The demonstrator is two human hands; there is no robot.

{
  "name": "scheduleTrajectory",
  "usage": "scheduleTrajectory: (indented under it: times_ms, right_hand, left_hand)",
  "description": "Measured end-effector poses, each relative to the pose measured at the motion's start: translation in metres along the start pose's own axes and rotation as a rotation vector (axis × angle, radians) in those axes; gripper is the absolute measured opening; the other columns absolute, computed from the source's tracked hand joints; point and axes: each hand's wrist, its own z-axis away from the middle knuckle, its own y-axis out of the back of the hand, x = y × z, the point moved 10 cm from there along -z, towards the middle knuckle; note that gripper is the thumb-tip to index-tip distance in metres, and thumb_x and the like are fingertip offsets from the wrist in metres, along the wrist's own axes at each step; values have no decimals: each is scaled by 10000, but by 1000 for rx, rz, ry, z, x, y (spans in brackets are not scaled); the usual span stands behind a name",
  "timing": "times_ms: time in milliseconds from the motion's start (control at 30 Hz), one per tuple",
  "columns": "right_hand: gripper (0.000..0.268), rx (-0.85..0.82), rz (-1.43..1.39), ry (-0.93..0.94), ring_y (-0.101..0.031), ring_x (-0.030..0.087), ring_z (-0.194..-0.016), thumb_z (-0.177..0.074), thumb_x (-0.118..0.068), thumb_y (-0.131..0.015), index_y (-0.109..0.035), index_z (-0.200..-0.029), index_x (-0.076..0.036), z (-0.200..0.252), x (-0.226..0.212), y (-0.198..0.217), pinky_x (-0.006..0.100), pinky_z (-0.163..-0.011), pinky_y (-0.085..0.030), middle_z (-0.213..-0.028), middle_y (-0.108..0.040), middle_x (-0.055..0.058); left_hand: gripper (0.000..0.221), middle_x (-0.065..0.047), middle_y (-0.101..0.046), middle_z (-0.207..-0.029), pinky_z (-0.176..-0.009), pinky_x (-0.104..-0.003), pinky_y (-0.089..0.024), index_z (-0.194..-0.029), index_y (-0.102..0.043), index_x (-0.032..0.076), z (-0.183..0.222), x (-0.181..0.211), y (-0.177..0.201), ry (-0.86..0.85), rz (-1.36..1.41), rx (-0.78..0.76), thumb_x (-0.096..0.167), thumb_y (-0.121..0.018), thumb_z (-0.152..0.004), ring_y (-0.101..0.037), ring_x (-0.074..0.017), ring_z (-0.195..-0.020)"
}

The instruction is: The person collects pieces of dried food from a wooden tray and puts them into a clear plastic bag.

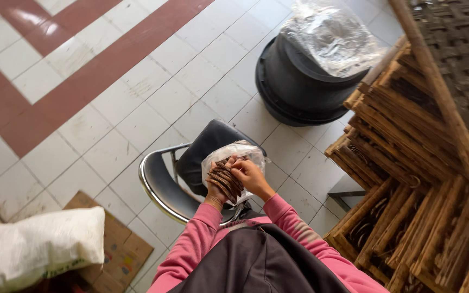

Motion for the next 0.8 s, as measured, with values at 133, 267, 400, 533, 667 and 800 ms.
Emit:
scheduleTrajectory:
  times_ms: [133,267,400,533,667,800]
  right_hand:
    - [284,25,49,-104,-634,139,-783,-861,-128,-775,-677,-1119,-60,7,4,11,282,-719,-526,-901,-694,79]
    - [242,31,180,11,-643,172,-787,-852,-75,-816,-699,-1053,-10,6,-3,23,311,-707,-540,-927,-659,117]
    - [253,25,-179,-160,-665,147,-785,-897,-66,-726,-623,-1119,-3,7,18,25,301,-677,-555,-931,-708,87]
    - [246,66,-513,-301,-634,183,-681,-957,-112,-634,-615,-1183,-19,-1,48,32,344,-560,-499,-914,-699,90]
    - [281,36,-428,-438,-648,129,-781,-963,-113,-647,-673,-1225,-17,-8,101,28,310,-685,-528,-983,-721,49]
    - [306,-28,-183,-546,-691,163,-869,-920,-89,-678,-717,-1215,-19,-24,144,-5,318,-766,-559,-1030,-750,79]
  left_hand:
    - [810,-174,-536,-1461,-1142,-434,-424,-1522,-461,54,-3,-15,-14,68,-4,-8,685,-299,-1042,-543,-332,-1305]
    - [818,-158,-548,-1439,-1141,-431,-419,-1537,-456,29,-4,-22,-19,89,-36,35,671,-339,-1045,-540,-313,-1313]
    - [872,-188,-509,-1505,-1152,-425,-394,-1585,-414,55,-2,-30,-30,133,45,-114,717,-327,-1026,-507,-320,-1331]
    - [918,-167,-403,-1618,-1206,-536,-295,-1591,-360,68,-3,-9,-14,34,162,-37,760,-272,-994,-396,-325,-1463]
    - [942,-162,-297,-1679,-1231,-606,-186,-1588,-333,90,14,28,4,-154,73,38,783,-235,-957,-266,-316,-1554]
    - [928,-148,-285,-1689,-1248,-595,-160,-1599,-321,109,41,53,1,-263,138,-5,782,-228,-968,-256,-295,-1563]
